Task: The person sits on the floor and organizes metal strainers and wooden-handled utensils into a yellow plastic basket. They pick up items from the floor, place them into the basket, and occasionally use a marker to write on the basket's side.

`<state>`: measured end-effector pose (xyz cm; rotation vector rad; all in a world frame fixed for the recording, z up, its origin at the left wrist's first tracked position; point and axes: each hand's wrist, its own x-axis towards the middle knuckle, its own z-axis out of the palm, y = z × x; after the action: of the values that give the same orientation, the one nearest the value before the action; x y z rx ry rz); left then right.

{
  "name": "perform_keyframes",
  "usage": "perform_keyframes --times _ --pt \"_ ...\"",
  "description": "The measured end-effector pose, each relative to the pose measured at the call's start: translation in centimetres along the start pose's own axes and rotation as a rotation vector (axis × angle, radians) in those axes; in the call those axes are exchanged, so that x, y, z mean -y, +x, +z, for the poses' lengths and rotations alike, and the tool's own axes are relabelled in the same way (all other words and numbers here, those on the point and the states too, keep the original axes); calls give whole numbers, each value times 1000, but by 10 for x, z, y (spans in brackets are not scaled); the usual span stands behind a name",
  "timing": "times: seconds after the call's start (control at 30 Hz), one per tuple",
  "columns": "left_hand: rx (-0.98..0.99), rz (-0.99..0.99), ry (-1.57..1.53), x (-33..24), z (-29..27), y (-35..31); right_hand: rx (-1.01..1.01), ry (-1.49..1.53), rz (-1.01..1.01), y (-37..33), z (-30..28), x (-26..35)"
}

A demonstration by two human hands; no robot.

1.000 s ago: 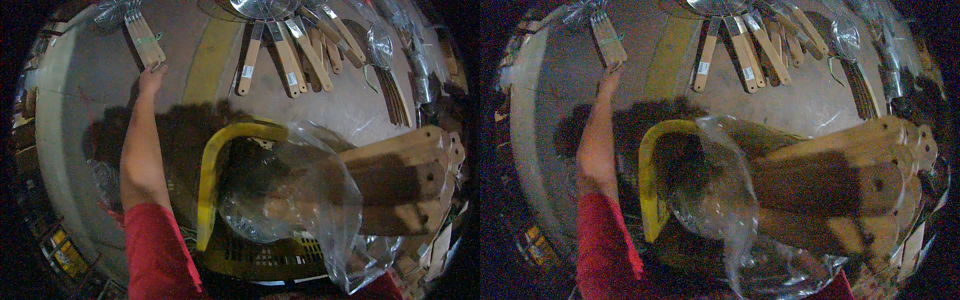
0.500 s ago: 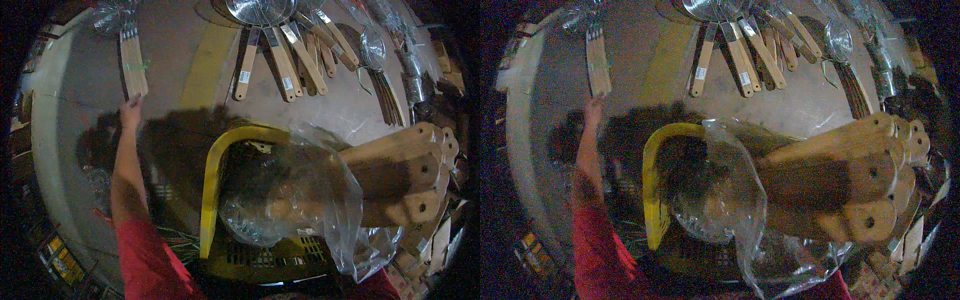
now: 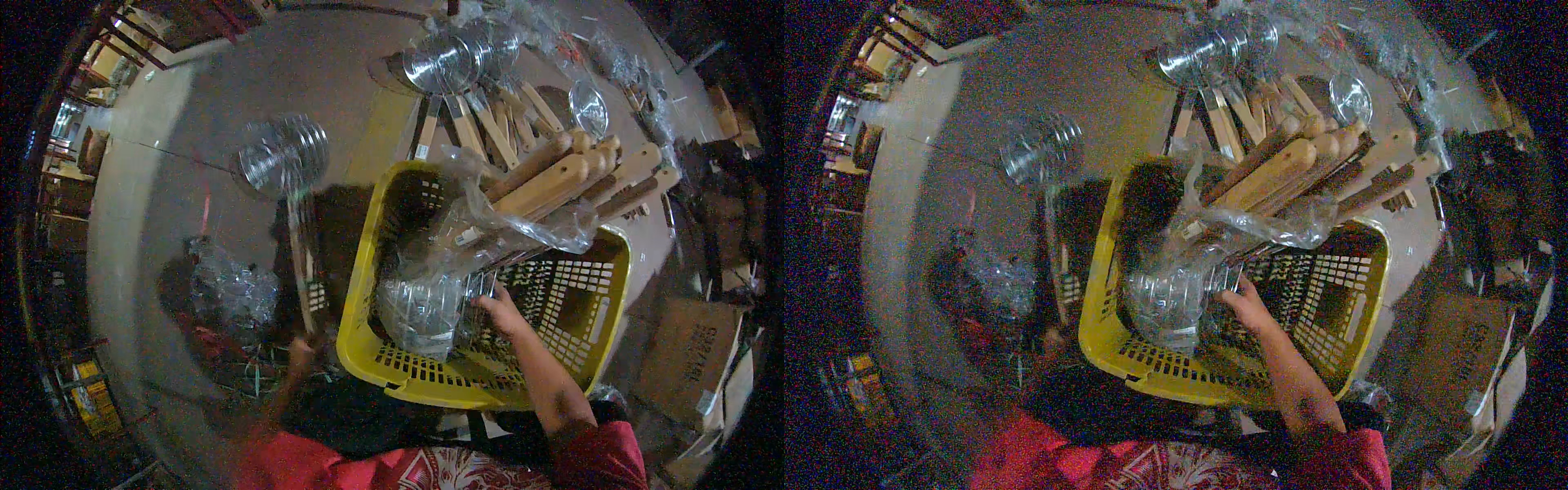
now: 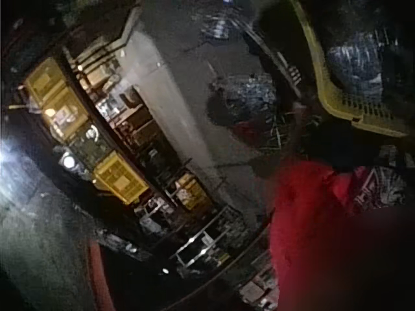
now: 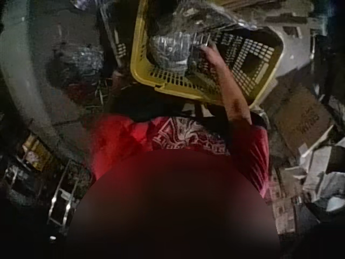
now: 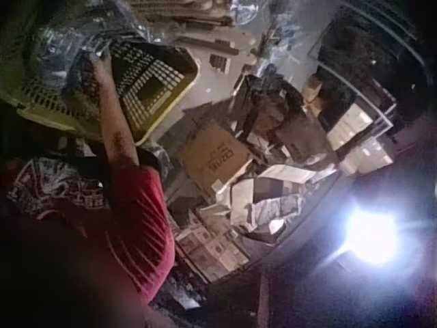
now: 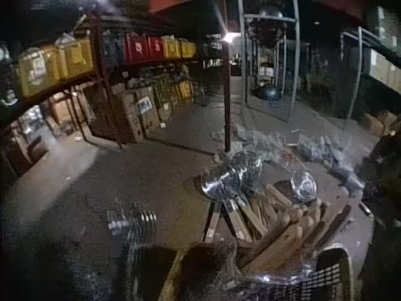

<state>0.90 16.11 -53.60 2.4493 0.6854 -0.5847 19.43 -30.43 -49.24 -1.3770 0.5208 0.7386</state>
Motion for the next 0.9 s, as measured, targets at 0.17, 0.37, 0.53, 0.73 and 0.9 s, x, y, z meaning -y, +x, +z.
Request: perform_keyframes --times 0.17,0.37,0.53,0.73,0.9 --pt "68 -121 -172 36 66 -83 48 -14 -11 1 -3 1" --pt "43 -210 -297 72 96 -74 64 38 -31 2 0 6" --pt "22 -269 -447 82 107 8 18 47 -9 -1 6 15" --pt "145 -359 -981 86 99 51 -2 131 50 5 0 4" --pt "366 -240 -1108 83 68 43 31 133 19 12 -6 -9"
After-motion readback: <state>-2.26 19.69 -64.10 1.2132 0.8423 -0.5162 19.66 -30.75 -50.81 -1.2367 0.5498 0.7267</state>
